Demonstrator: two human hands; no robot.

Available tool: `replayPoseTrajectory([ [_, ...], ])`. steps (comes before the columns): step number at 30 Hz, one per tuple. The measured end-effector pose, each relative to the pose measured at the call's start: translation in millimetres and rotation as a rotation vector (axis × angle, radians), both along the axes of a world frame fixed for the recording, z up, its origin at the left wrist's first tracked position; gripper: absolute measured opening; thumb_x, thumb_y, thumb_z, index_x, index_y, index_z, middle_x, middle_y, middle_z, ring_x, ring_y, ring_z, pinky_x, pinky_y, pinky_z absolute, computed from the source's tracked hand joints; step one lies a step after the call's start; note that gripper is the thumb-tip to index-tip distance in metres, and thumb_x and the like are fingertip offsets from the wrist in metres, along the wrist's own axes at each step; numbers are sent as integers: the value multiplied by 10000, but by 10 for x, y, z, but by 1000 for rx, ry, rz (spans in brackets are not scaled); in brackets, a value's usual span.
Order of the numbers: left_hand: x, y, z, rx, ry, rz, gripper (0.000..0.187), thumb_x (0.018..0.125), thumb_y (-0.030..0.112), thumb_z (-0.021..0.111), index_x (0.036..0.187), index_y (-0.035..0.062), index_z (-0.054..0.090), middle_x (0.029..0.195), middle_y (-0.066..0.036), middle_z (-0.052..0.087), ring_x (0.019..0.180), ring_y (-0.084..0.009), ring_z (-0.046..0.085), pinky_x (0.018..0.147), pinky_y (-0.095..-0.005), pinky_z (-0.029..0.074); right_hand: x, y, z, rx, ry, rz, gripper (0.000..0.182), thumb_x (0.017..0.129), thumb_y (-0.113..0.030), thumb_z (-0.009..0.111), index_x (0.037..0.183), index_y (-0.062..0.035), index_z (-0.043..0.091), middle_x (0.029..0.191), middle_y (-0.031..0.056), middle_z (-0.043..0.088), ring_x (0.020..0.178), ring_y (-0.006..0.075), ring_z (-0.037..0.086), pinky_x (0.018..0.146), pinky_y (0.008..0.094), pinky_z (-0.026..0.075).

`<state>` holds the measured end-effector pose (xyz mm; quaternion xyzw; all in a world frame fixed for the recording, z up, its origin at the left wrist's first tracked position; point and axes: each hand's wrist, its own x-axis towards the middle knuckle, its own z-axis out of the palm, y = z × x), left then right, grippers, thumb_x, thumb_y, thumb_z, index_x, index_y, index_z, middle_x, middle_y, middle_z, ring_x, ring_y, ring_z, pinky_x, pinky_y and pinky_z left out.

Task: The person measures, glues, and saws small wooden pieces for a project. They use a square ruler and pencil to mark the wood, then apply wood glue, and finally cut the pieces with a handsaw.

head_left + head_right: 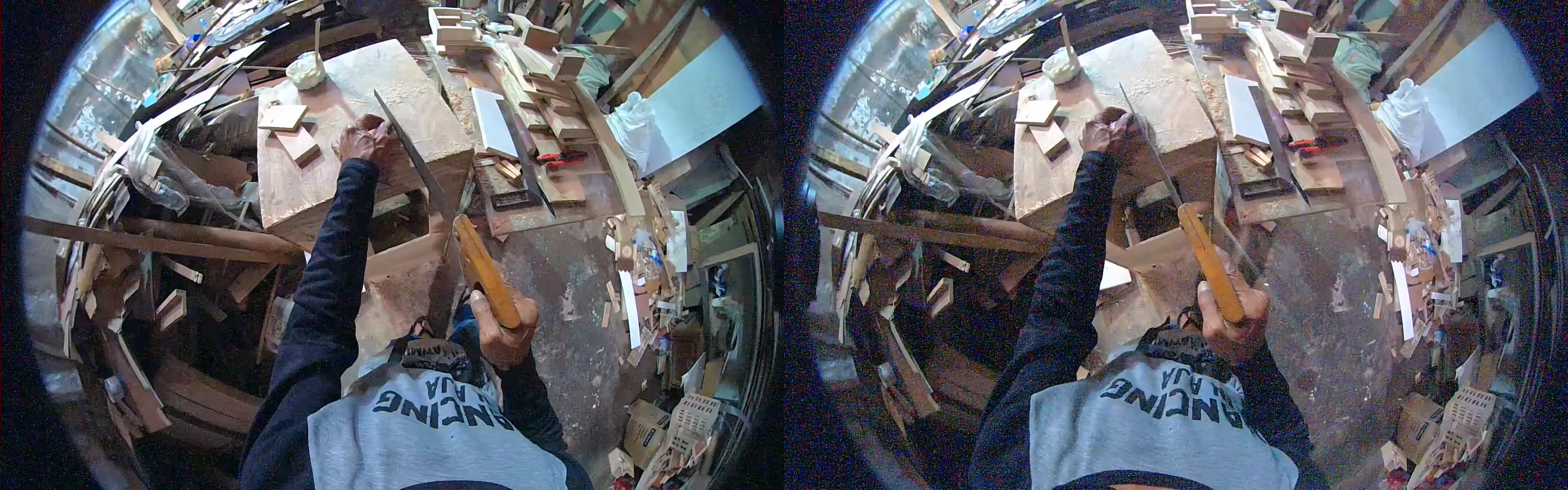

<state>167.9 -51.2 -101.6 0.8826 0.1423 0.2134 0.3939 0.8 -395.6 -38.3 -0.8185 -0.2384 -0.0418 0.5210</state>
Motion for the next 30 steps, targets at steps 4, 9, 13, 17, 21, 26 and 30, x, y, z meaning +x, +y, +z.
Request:
replayPoseTrajectory([
  [4, 25, -72, -14, 91, 113, 197, 347, 746, 447, 700, 940, 160, 711, 844, -68, 711, 717, -210, 682, 656, -360, 530, -25, 50, -11, 68, -35, -46, 247, 771, -53, 594, 988, 64, 620, 725, 180, 632, 638, 266, 640, 609, 332, 481],
  [9, 70, -13, -120, 108, 146, 177, 355, 766, 512, 635, 911, 194, 697, 831, -79, 706, 804, -272, 675, 811, -470, 480, -60, 72, 95, 107, 63, -131, 124, 762, -60, 601, 819, 49, 617, 632, 141, 592, 558, 251, 594, 552, 343, 443],
  [13, 109, 44, -172, 185, 152, 190, 329, 768, 517, 607, 915, 234, 690, 894, -66, 703, 906, -285, 655, 916, -602, 367, -64, 56, 121, 129, 156, -149, 113, 756, -64, 593, 692, 27, 574, 581, 119, 548, 512, 239, 544, 519, 348, 412],
  [17, 34, -147, -20, 91, 167, 234, 318, 771, 477, 583, 928, 223, 691, 948, -72, 697, 947, -281, 639, 933, -599, 335, -48, 70, 143, 110, 110, -140, 123, 749, -70, 585, 670, 21, 559, 568, 105, 533, 503, 224, 528, 513, 345, 405],
  [21, 147, -7, -191, 307, 91, 211, 384, 828, 469, 575, 806, 111, 712, 815, -92, 705, 739, -254, 683, 675, -354, 527, -57, 73, 134, 129, 113, -139, 117, 749, -69, 588, 683, 23, 560, 562, 99, 524, 500, 221, 524, 511, 340, 403],
  [26, 164, -23, -266, 282, 30, 242, 385, 829, 449, 584, 797, 88, 713, 778, -89, 705, 705, -238, 686, 669, -346, 534, -43, 78, 129, 142, 108, -122, 115, 751, -62, 597, 686, 25, 559, 562, 97, 523, 496, 215, 520, 504, 335, 397],
  [30, 151, -20, -292, 324, -42, 242, 374, 820, 440, 607, 818, 79, 705, 749, -99, 700, 658, -224, 681, 617, -333, 533, -48, 56, 75, 116, 97, -120, 126, 751, -65, 608, 684, 28, 557, 559, 96, 518, 493, 202, 518, 499, 334, 392],
])
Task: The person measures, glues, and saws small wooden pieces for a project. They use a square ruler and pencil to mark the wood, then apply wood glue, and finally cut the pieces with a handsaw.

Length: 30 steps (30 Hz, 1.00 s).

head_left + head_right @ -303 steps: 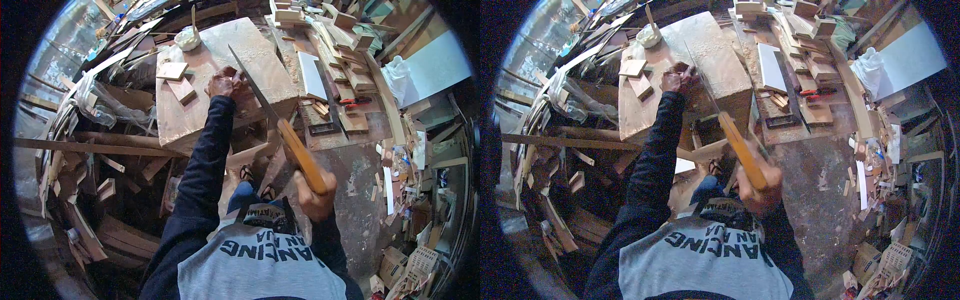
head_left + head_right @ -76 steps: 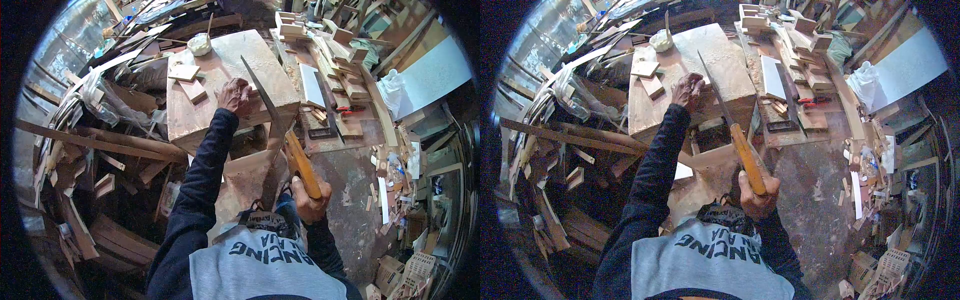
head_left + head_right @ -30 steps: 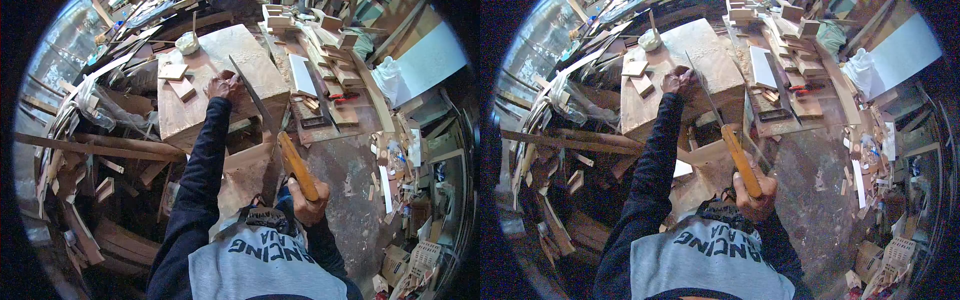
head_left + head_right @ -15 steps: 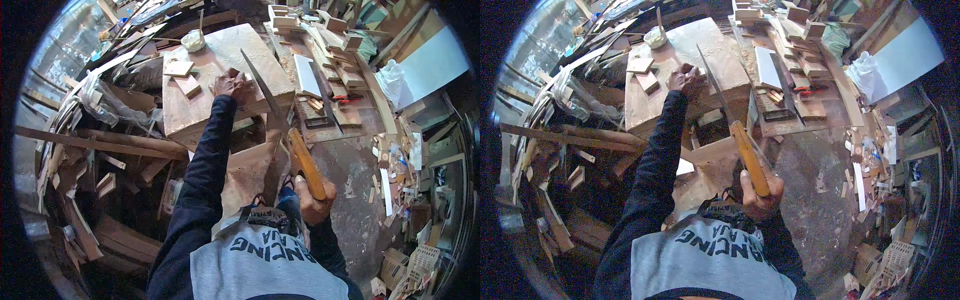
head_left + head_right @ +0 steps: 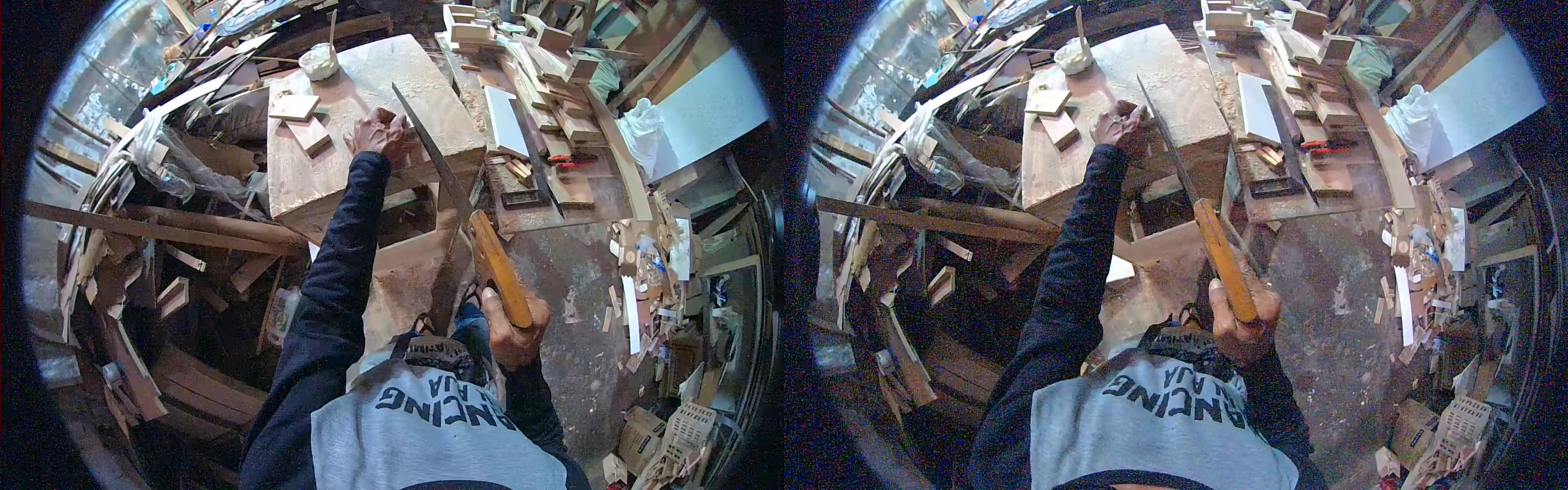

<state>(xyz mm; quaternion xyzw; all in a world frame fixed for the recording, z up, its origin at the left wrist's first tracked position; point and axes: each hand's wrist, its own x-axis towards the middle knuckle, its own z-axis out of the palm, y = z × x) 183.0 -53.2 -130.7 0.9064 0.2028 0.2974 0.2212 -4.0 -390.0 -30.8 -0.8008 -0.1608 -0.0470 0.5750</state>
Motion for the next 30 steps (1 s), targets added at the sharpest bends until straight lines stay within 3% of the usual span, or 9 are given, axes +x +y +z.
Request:
replayPoseTrajectory([
  [3, -21, -12, 34, -44, -84, -73, 331, 827, 406, 615, 800, 87, 696, 714, -101, 690, 611, -211, 670, 548, -319, 520, -30, 1, 8, -3, 11, -8, 133, 753, -70, 615, 683, 28, 558, 548, 92, 506, 490, 192, 513, 496, 332, 388],
  [6, -83, -145, 220, -272, 157, 57, 327, 766, 483, 639, 894, 194, 725, 862, -34, 716, 824, -232, 679, 910, -590, 377, -79, 29, 58, 4, 25, -20, 131, 758, -74, 614, 692, 27, 563, 539, 88, 496, 487, 185, 508, 495, 332, 387],
  [15, -83, -30, 260, -338, 160, -93, 332, 785, 506, 603, 912, 220, 714, 877, 11, 713, 913, -226, 658, 926, -609, 340, -38, 139, 52, -28, 11, 8, 117, 761, -78, 609, 776, 38, 599, 628, 141, 554, 531, 271, 550, 519, 354, 413],
  [18, -140, -176, 358, -153, 195, 46, 295, 803, 410, 654, 870, 126, 700, 812, -62, 702, 745, -205, 673, 647, -324, 503, -25, 129, 6, -69, -34, 30, 124, 764, -83, 610, 797, 36, 601, 651, 158, 560, 546, 304, 557, 529, 361, 419],
  [21, -113, -128, 244, -244, 61, -47, 335, 791, 456, 643, 885, 141, 706, 853, -66, 706, 787, -211, 674, 702, -327, 510, -45, 100, 33, -72, -91, 28, 130, 768, -86, 611, 815, 35, 602, 662, 167, 563, 567, 315, 568, 546, 364, 428],
  [24, -28, -42, 121, -178, 158, 37, 380, 781, 504, 624, 902, 153, 709, 879, -67, 707, 816, -220, 676, 745, -336, 514, 21, 131, 96, -140, 65, 56, 158, 776, -78, 601, 876, 42, 617, 699, 178, 587, 613, 318, 597, 578, 356, 450],
  [26, -169, -206, 366, -199, 148, 30, 284, 787, 430, 630, 891, 174, 699, 848, -79, 700, 812, -265, 670, 784, -429, 478, 127, 179, 86, -205, 98, 122, 195, 781, -70, 588, 933, 46, 621, 712, 179, 595, 629, 319, 604, 591, 355, 457],
  [27, -206, -263, 469, -208, 140, 25, 237, 791, 393, 633, 885, 184, 694, 832, -86, 696, 810, -288, 667, 804, -476, 461, 107, 164, 58, -171, -23, 127, 203, 780, -67, 584, 947, 45, 617, 705, 179, 591, 621, 314, 601, 587, 353, 454],
  [30, -164, -241, 409, -139, 167, 65, 223, 787, 356, 642, 889, 164, 690, 864, -72, 699, 838, -257, 668, 777, -418, 480, 24, 146, 24, -60, -174, 110, 232, 781, -60, 576, 988, 40, 604, 692, 180, 579, 604, 298, 595, 580, 347, 449],
])
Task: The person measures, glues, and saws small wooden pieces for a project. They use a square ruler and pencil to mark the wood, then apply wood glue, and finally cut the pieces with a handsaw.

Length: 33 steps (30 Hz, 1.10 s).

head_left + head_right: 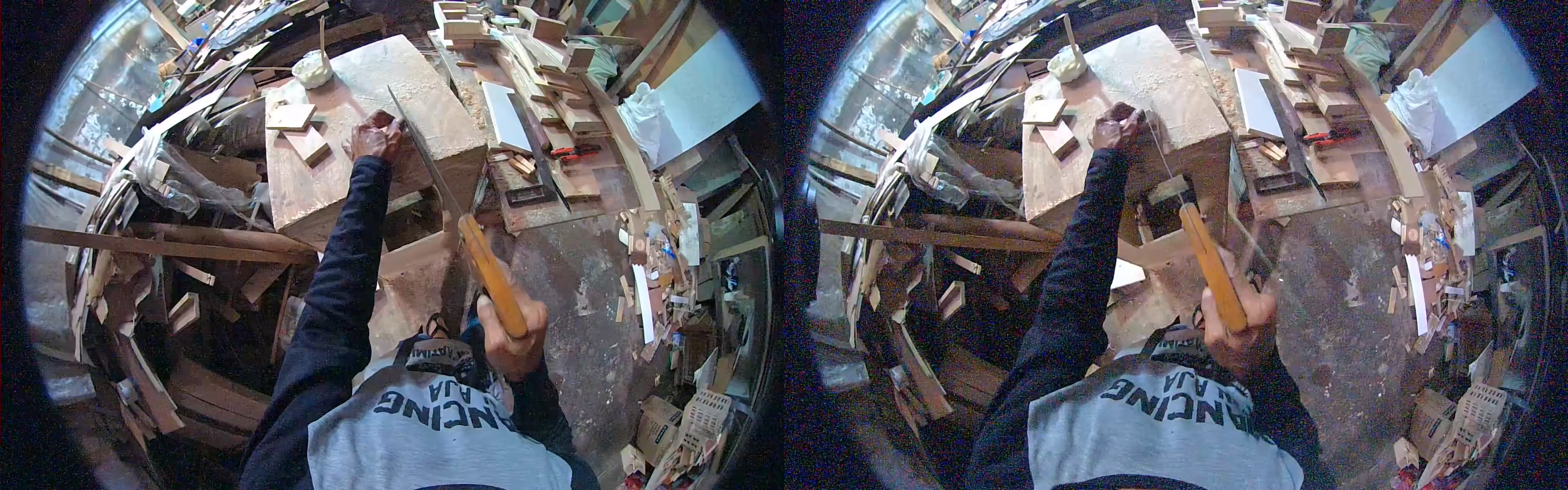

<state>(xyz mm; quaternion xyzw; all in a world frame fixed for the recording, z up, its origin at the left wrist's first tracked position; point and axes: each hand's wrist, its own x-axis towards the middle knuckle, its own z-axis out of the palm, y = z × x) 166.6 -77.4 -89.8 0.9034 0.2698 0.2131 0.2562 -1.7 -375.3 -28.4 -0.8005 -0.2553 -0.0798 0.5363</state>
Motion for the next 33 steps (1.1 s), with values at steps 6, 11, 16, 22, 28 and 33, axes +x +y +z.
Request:
replayPoseTrajectory([
  [6, 55, 173, -202, -134, -114, -123, 218, 772, 333, 667, 889, 150, 687, 907, -32, 708, 872, -230, 668, 798, -427, 475, 159, 164, 73, 29, 353, 5, 374, 772, -40, 569, 1129, 68, 573, 844, 215, 648, 758, 316, 662, 703, 315, 497],
  [11, 165, 242, -372, -15, -48, 4, 228, 786, 378, 659, 883, 175, 697, 899, 3, 712, 905, -217, 661, 886, -559, 382, -15, 1, -63, -92, 35, -20, 327, 769, -68, 589, 1067, 67, 603, 865, 225, 652, 786, 353, 657, 703, 347, 501],
  [16, 10, 52, -14, -156, -46, -57, 238, 776, 401, 662, 871, 187, 703, 899, 17, 713, 918, -211, 656, 912, -587, 342, 118, 132, -39, -129, 65, -36, 208, 762, -89, 606, 924, 41, 622, 802, 194, 625, 716, 347, 609, 667, 394, 464],
  [22, 22, 160, -183, -40, -81, -93, 379, 756, 545, 650, 901, 198, 699, 841, -59, 708, 759, -215, 678, 700, -344, 509, -4, 141, 22, 80, 327, -118, 197, 766, -89, 596, 924, 25, 628, 744, 142, 609, 672, 272, 609, 629, 324, 454],
  [28, 246, 352, -472, -9, -83, -46, 350, 781, 493, 654, 854, 154, 699, 822, -72, 704, 743, -223, 677, 673, -337, 514, -17, 60, -90, 22, 73, -61, 258, 762, -89, 592, 981, 41, 633, 725, 179, 625, 646, 275, 629, 629, 342, 483],
  [33, 100, 170, -314, 53, -148, -47, 343, 786, 470, 661, 867, 138, 694, 820, -72, 698, 759, -246, 673, 684, -354, 515, 46, 121, -6, -59, 247, -120, 228, 762, -101, 603, 929, 52, 625, 675, 188, 595, 604, 265, 616, 582, 359, 462],
])
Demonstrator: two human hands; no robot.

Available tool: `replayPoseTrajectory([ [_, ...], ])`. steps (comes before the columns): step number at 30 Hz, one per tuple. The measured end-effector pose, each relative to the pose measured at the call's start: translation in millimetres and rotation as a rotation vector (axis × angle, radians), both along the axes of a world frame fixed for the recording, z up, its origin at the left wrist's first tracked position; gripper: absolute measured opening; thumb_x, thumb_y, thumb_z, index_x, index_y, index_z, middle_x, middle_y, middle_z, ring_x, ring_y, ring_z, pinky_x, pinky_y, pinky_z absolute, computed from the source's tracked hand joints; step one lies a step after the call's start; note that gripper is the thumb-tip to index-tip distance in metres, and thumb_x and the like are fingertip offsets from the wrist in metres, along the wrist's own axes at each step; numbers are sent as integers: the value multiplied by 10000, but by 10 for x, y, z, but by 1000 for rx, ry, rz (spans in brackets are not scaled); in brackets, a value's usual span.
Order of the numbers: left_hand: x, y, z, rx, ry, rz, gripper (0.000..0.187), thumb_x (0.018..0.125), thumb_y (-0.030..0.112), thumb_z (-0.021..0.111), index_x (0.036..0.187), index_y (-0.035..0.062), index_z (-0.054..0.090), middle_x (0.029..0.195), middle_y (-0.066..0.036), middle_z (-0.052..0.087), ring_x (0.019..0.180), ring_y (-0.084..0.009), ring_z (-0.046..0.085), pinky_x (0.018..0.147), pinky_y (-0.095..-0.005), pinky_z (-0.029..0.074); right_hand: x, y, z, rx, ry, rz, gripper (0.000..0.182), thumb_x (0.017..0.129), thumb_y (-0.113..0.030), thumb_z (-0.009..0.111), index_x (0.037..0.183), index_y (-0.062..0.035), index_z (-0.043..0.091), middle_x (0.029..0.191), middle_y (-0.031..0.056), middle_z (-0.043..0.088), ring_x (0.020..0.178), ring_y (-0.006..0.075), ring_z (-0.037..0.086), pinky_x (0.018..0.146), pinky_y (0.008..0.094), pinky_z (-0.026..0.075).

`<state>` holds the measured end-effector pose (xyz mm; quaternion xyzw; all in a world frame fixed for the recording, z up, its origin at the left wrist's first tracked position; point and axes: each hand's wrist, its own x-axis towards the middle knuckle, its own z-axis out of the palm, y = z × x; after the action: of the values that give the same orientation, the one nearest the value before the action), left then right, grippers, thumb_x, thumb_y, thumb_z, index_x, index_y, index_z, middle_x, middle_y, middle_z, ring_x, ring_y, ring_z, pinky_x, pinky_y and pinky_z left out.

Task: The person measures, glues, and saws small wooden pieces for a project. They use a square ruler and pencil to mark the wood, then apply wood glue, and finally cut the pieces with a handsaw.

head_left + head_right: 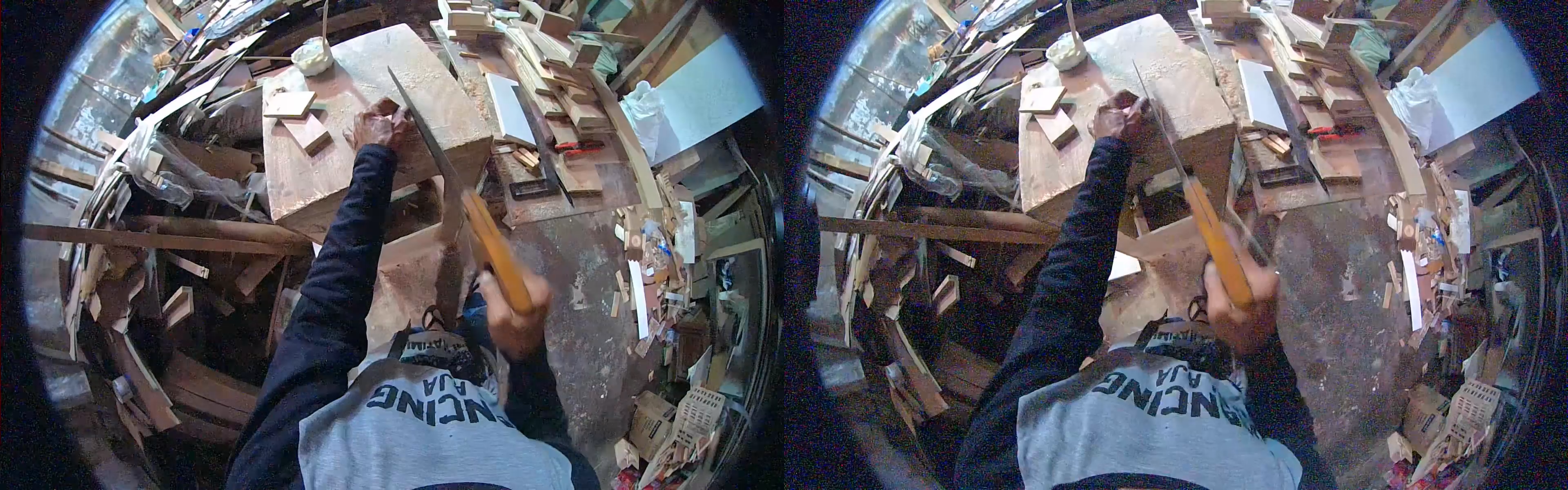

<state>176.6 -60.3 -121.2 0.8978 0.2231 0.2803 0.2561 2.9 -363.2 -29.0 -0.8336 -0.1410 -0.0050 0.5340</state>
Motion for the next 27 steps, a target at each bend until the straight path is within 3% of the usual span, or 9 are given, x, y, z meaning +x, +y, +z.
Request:
replayPoseTrajectory([
  [4, 127, 99, -113, 11, 14, 40, 359, 771, 497, 670, 883, 157, 700, 832, -74, 700, 762, -251, 672, 696, -360, 518, 84, 98, 137, 109, 48, 47, 192, 763, -105, 614, 881, 47, 608, 626, 173, 556, 560, 268, 581, 546, 349, 434],
  [5, 157, 153, -180, -13, 23, 28, 367, 768, 508, 666, 891, 165, 701, 840, -70, 701, 769, -248, 672, 704, -367, 517, 1, -44, 73, -112, -59, 82, 200, 760, -87, 603, 906, 49, 610, 628, 160, 557, 571, 229, 583, 553, 341, 436],
  [9, 56, 95, 13, -146, 190, -19, 399, 763, 550, 640, 944, 199, 699, 891, -34, 710, 820, -228, 675, 750, -416, 511, -152, -35, 172, 55, 19, -20, 148, 760, -72, 591, 840, 50, 616, 652, 127, 584, 605, 191, 590, 571, 337, 441],
  [13, 70, 44, 48, -28, 127, 12, 452, 751, 590, 637, 962, 194, 693, 901, -43, 711, 826, -224, 677, 749, -416, 508, 109, 105, 105, 49, 68, 39, 225, 762, -79, 588, 932, 59, 635, 661, 111, 605, 614, 190, 599, 612, 295, 468],
  [15, -1, 34, 100, -86, 130, -26, 481, 745, 616, 632, 948, 184, 695, 878, -59, 711, 800, -234, 679, 716, -385, 516, -78, -4, 133, 88, 0, -7, 192, 760, -90, 593, 881, 56, 629, 620, 106, 581, 581, 190, 583, 586, 301, 458],
  [17, 131, 144, -113, 40, 91, 91, 478, 741, 616, 634, 915, 175, 699, 864, -72, 708, 801, -242, 677, 733, -396, 510, -214, -160, 197, 29, 91, -26, 171, 758, -104, 601, 839, 46, 617, 622, 108, 574, 589, 199, 583, 586, 304, 455],
  [21, 117, 138, -118, -27, 183, 64, 520, 712, 648, 635, 919, 175, 700, 887, -85, 704, 873, -269, 667, 817, -456, 482, 16, 49, 139, 59, 9, 3, 145, 761, -104, 597, 807, 34, 600, 609, 112, 553, 576, 208, 570, 562, 335, 437],
  [23, -39, -28, 135, -39, 165, 76, 509, 711, 633, 647, 915, 169, 697, 875, -87, 702, 857, -265, 670, 811, -439, 490, 87, 66, 139, 49, -22, 33, 135, 760, -93, 594, 796, 37, 593, 603, 118, 546, 570, 207, 566, 556, 344, 433],
  [27, 18, -32, 14, 240, 120, 181, 448, 729, 564, 672, 894, 148, 688, 834, -79, 700, 785, -253, 674, 718, -332, 522, -152, -60, 287, 75, 6, 2, 112, 762, -67, 578, 776, 43, 571, 610, 128, 550, 569, 192, 558, 553, 340, 429],
])
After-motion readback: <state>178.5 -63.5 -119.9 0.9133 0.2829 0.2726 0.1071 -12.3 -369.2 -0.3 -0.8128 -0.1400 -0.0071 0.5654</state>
